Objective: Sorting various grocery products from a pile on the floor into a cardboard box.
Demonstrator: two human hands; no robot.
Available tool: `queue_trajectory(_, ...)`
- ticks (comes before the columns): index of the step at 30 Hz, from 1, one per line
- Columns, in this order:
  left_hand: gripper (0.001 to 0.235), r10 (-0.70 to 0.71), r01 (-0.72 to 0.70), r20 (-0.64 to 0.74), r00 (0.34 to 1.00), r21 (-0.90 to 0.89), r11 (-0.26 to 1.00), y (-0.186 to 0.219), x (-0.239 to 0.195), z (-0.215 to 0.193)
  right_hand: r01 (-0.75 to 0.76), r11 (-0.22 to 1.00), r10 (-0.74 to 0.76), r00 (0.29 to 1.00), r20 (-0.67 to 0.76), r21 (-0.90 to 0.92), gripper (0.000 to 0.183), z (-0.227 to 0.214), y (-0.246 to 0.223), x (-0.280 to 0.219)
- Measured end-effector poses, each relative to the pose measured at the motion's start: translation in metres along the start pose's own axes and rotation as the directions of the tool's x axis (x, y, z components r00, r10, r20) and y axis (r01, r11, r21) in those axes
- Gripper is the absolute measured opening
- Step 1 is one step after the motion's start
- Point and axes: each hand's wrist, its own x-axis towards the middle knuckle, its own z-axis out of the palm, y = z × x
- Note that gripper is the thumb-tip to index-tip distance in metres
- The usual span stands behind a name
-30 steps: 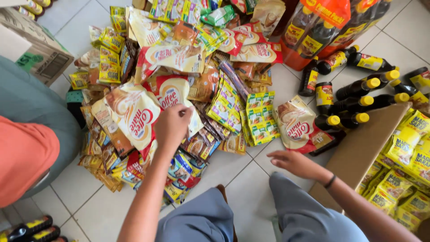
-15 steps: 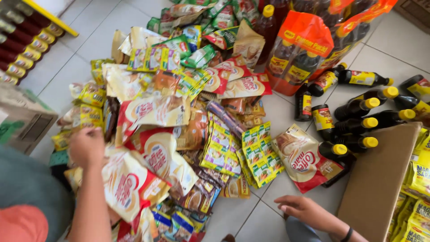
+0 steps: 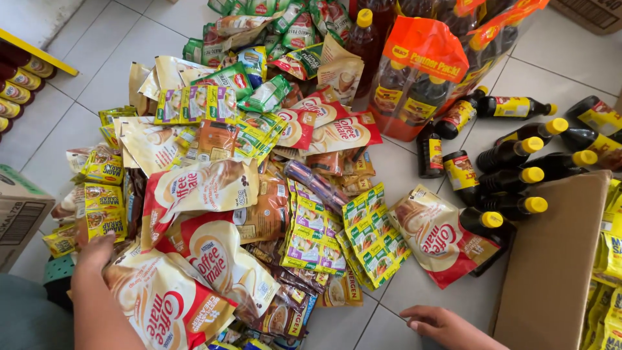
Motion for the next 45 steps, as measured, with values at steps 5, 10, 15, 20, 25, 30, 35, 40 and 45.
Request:
queue_trajectory(5, 0.053, 0.067, -0.071, -0.298, 0.952, -0.001, 0.997, 0.026, -0.045, -0.024, 0.023, 1.000, -0.024, 0.999, 0.045, 0.003, 0.045, 0.000, 0.030, 0.012)
queue_trajectory(10, 0.030, 0.092, -0.239, -0.778, 0.621, -0.076, 0.968, 0.088, -0.157, -0.081, -0.010, 0.995, 0.011, 1.000, 0.008, -0.103, 0.045, -0.002, 0.005, -0.002)
queue_trajectory(15, 0.031, 0.238, -0.643, -0.830, 0.505, -0.178, 0.745, 0.129, -0.232, -0.121, 0.014, 0.998, -0.017, 0.999, -0.044, -0.054, 0.044, -0.006, -0.034, -0.011)
queue_trajectory(20, 0.034, 0.229, -0.717, -0.732, 0.642, -0.467, 0.518, 0.195, -0.360, -0.108, 0.054, 0.998, -0.053, 0.998, -0.014, 0.041, 0.042, -0.008, -0.050, -0.016)
queue_trajectory(25, 0.038, 0.342, -0.652, -0.571, 0.746, -0.525, 0.546, 0.253, -0.487, -0.046, 0.084, 0.996, -0.083, 0.996, -0.019, 0.041, 0.046, -0.009, -0.104, -0.027)
queue_trajectory(30, 0.042, 0.517, -0.684, -0.451, 0.727, -0.534, 0.496, 0.287, -0.580, 0.006, 0.456, 0.888, -0.458, 0.875, 0.153, 0.051, 0.054, 0.001, -0.165, -0.015)
queue_trajectory(35, 0.037, 0.634, -0.674, -0.337, 0.696, -0.612, 0.414, 0.291, -0.628, 0.047, 0.094, 0.786, -0.298, 0.924, 0.241, 0.612, 0.066, 0.018, -0.242, -0.003)
queue_trajectory(40, 0.016, 0.741, -0.673, -0.263, 0.618, -0.664, 0.326, 0.255, -0.613, 0.079, 0.148, 0.711, -0.327, 0.935, 0.137, 0.688, 0.059, 0.019, -0.237, -0.003)
queue_trajectory(45, 0.032, 0.316, 0.025, 0.222, 0.923, -0.851, 0.524, 0.253, -0.564, 0.085, 0.281, 0.937, -0.284, 0.959, -0.013, 0.207, 0.064, -0.013, -0.225, -0.025)
